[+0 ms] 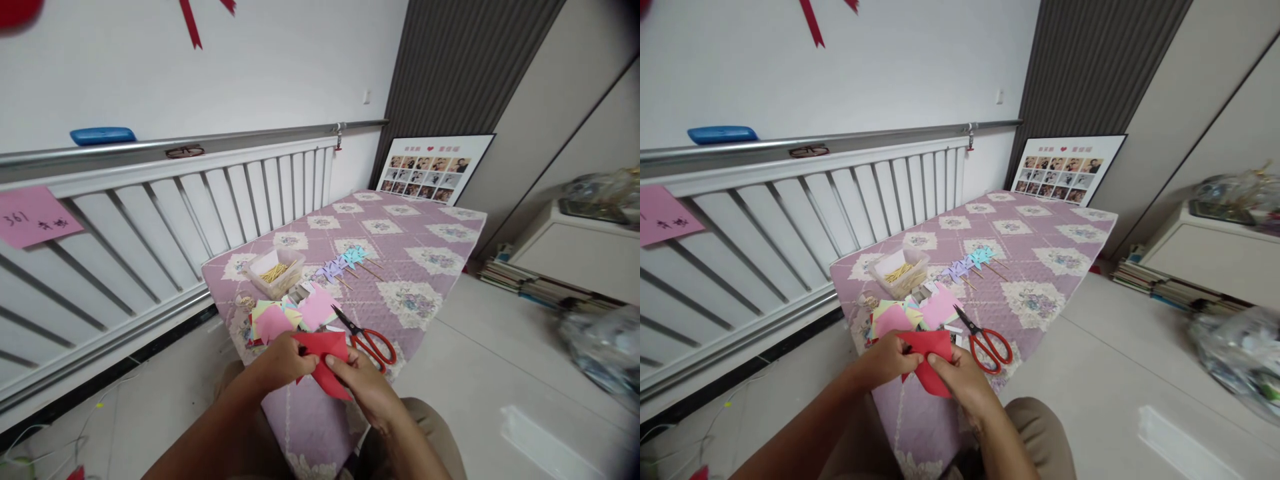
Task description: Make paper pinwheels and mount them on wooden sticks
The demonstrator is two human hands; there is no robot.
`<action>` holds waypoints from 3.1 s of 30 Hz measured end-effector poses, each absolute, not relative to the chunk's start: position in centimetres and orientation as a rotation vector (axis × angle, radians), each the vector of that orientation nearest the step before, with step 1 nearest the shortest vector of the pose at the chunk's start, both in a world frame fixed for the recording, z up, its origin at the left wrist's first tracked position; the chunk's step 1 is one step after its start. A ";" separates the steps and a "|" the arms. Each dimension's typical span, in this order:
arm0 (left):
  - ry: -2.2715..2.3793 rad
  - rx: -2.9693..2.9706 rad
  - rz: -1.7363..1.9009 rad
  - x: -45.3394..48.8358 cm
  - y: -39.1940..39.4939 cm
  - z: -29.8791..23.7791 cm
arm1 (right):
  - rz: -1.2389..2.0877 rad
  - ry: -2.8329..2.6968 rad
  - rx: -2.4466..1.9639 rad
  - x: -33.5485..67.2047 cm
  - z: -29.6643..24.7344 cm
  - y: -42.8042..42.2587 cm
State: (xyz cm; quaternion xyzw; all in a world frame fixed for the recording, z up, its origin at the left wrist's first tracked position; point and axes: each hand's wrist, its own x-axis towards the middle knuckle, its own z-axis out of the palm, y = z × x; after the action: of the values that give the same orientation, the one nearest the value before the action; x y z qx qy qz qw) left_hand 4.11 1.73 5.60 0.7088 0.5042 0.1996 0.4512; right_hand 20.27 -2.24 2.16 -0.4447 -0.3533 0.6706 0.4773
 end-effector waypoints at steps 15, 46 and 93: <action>1.185 1.862 0.467 4.3 2.0 5.7 | 1.456 -1.058 -1.239 20.2 1.3 -1.9; 0.836 0.705 0.943 3.9 0.1 0.5 | 1.264 -0.716 -1.290 18.6 -1.0 -1.9; 1.314 0.823 1.152 7.4 -0.2 -1.6 | 1.039 -1.194 -1.246 21.6 2.3 -1.3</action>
State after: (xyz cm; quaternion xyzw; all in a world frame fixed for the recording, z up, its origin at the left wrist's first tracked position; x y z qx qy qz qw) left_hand 7.43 -0.21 -1.60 0.3503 0.5595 0.4907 0.5688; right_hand 21.56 -1.34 2.32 -0.5228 -0.5011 0.4360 0.5343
